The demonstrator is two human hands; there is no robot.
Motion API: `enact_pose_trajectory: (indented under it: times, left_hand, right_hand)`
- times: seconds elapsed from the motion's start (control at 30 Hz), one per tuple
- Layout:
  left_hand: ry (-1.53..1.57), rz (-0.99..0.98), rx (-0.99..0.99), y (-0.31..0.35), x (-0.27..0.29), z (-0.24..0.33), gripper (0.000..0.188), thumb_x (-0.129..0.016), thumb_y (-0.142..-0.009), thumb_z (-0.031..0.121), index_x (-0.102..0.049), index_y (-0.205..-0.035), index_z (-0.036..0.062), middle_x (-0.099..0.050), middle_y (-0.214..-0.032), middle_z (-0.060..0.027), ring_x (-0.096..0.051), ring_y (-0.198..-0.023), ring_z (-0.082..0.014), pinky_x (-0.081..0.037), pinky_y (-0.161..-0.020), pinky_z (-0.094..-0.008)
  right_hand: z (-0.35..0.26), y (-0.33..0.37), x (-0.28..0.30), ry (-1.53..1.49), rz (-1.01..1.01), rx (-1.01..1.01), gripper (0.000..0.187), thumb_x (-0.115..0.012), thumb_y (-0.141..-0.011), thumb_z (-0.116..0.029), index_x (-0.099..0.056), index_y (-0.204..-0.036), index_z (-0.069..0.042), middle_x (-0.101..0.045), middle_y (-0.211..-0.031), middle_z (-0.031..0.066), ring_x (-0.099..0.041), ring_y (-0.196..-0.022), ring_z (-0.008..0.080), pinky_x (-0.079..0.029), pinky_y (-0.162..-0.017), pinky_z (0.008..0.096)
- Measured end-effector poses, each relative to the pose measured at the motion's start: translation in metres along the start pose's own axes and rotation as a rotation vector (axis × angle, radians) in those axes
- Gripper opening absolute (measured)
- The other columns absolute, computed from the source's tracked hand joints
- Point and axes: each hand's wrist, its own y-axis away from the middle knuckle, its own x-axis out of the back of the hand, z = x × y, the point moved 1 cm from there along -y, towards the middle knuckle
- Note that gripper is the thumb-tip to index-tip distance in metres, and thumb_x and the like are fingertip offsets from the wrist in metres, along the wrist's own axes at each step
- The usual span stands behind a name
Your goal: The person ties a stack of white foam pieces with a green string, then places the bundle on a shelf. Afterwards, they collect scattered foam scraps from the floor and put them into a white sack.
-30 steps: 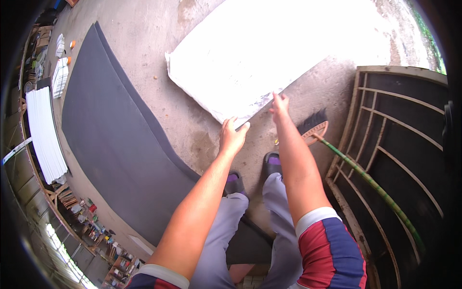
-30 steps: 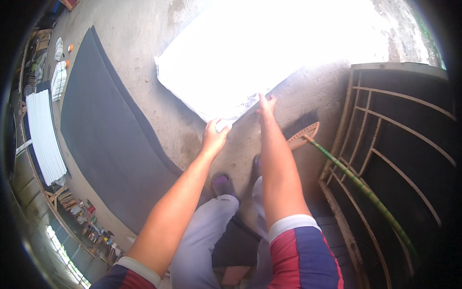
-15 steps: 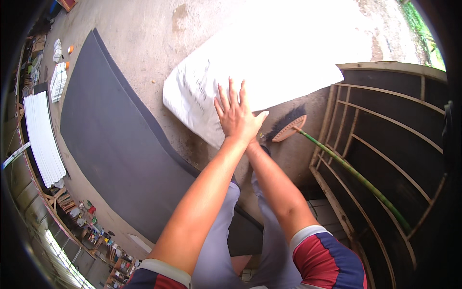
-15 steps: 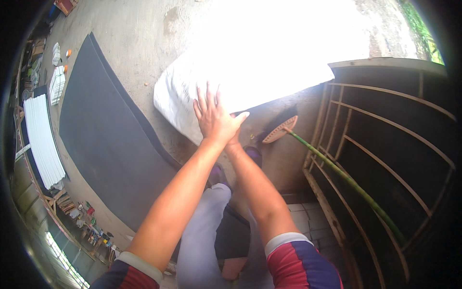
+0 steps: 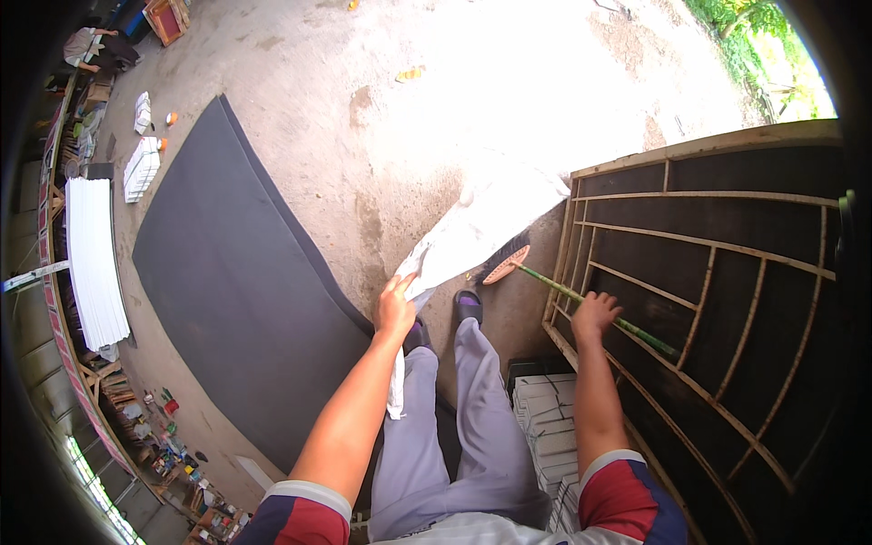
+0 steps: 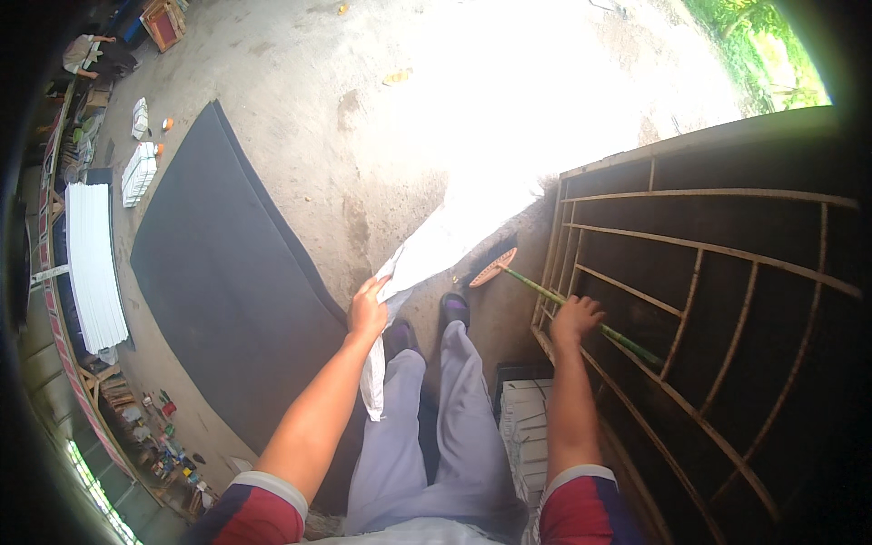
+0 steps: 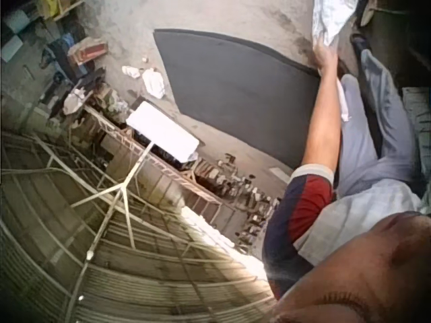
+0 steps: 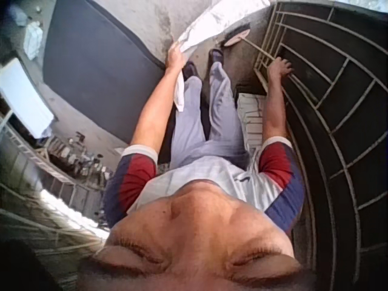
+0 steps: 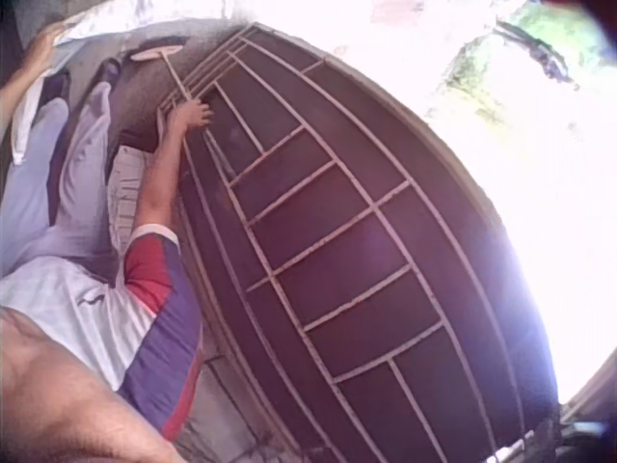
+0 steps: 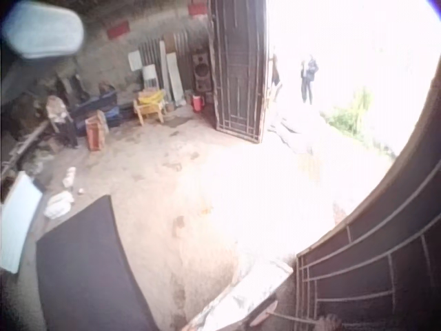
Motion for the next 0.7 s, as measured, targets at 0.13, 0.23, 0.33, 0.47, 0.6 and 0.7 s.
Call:
enact_pose_trajectory:
  times: [0.13, 0.23, 0.33, 0.47, 0.6, 0.7]
  left_hand:
    - [0.093, 0.006, 0.034, 0.046, 0.021, -0.007, 0.050, -0.060, -0.088, 0.001, -0.069, -0.133, 0.0206, -0.060, -0.145, -0.0162, -0.058, -0.132, -0.0324, -0.047, -0.110, -0.0388]
    - [0.065, 0.053, -0.013, 0.073, 0.030, -0.019, 0.058, -0.060, -0.084, -0.004, -0.067, -0.136, 0.0225, -0.057, -0.147, -0.0141, -0.055, -0.134, -0.0343, -0.047, -0.110, -0.0400]
    - [0.046, 0.118, -0.047, 0.090, 0.052, -0.003, 0.067, -0.054, -0.076, -0.010, -0.069, -0.134, 0.0216, -0.060, -0.144, -0.0164, -0.057, -0.132, -0.0370, -0.048, -0.109, -0.0410]
    - [0.005, 0.116, -0.055, 0.102, 0.059, -0.001, 0.067, -0.057, -0.078, -0.008, -0.068, -0.136, 0.0246, -0.059, -0.146, -0.0129, -0.054, -0.135, -0.0346, -0.047, -0.111, -0.0406]
    - [0.079, 0.195, -0.105, 0.114, 0.038, -0.016, 0.066, -0.059, -0.078, -0.007, -0.067, -0.138, 0.0196, -0.059, -0.143, -0.0188, -0.055, -0.132, -0.0372, -0.045, -0.111, -0.0418]
    - [0.048, 0.179, -0.126, 0.124, 0.022, -0.014, 0.065, -0.059, -0.079, -0.007, -0.065, -0.139, 0.0182, -0.059, -0.142, -0.0200, -0.055, -0.132, -0.0395, -0.044, -0.111, -0.0443]
  right_hand:
    - [0.042, 0.000, 0.012, 0.008, -0.196, -0.018, 0.027, -0.057, -0.101, -0.022, -0.067, -0.125, -0.014, -0.067, -0.133, 0.0128, -0.057, -0.131, 0.0325, -0.041, -0.109, 0.0485]
    - [0.053, -0.001, 0.026, -0.079, -0.233, 0.034, 0.021, -0.058, -0.101, -0.018, -0.072, -0.116, -0.013, -0.072, -0.123, 0.0124, -0.065, -0.120, 0.0333, -0.046, -0.104, 0.0463]
    - [0.059, 0.005, 0.035, -0.088, -0.248, 0.119, 0.019, -0.057, -0.101, -0.013, -0.075, -0.108, -0.012, -0.074, -0.119, 0.0131, -0.070, -0.112, 0.0329, -0.050, -0.099, 0.0457]
    - [0.061, 0.002, 0.014, -0.161, -0.129, 0.172, 0.020, -0.057, -0.101, -0.012, -0.074, -0.109, -0.011, -0.074, -0.115, 0.0137, -0.070, -0.110, 0.0328, -0.052, -0.097, 0.0458]
    - [0.073, -0.007, 0.001, -0.176, 0.072, 0.407, 0.015, -0.059, -0.098, -0.012, -0.072, -0.107, -0.010, -0.073, -0.106, 0.0151, -0.071, -0.108, 0.0343, -0.056, -0.090, 0.0454]
    - [0.078, -0.007, -0.011, -0.111, 0.132, 0.372, 0.002, -0.064, -0.097, -0.010, -0.065, -0.097, -0.009, -0.070, -0.093, 0.0132, -0.072, -0.092, 0.0314, -0.059, -0.075, 0.0454]
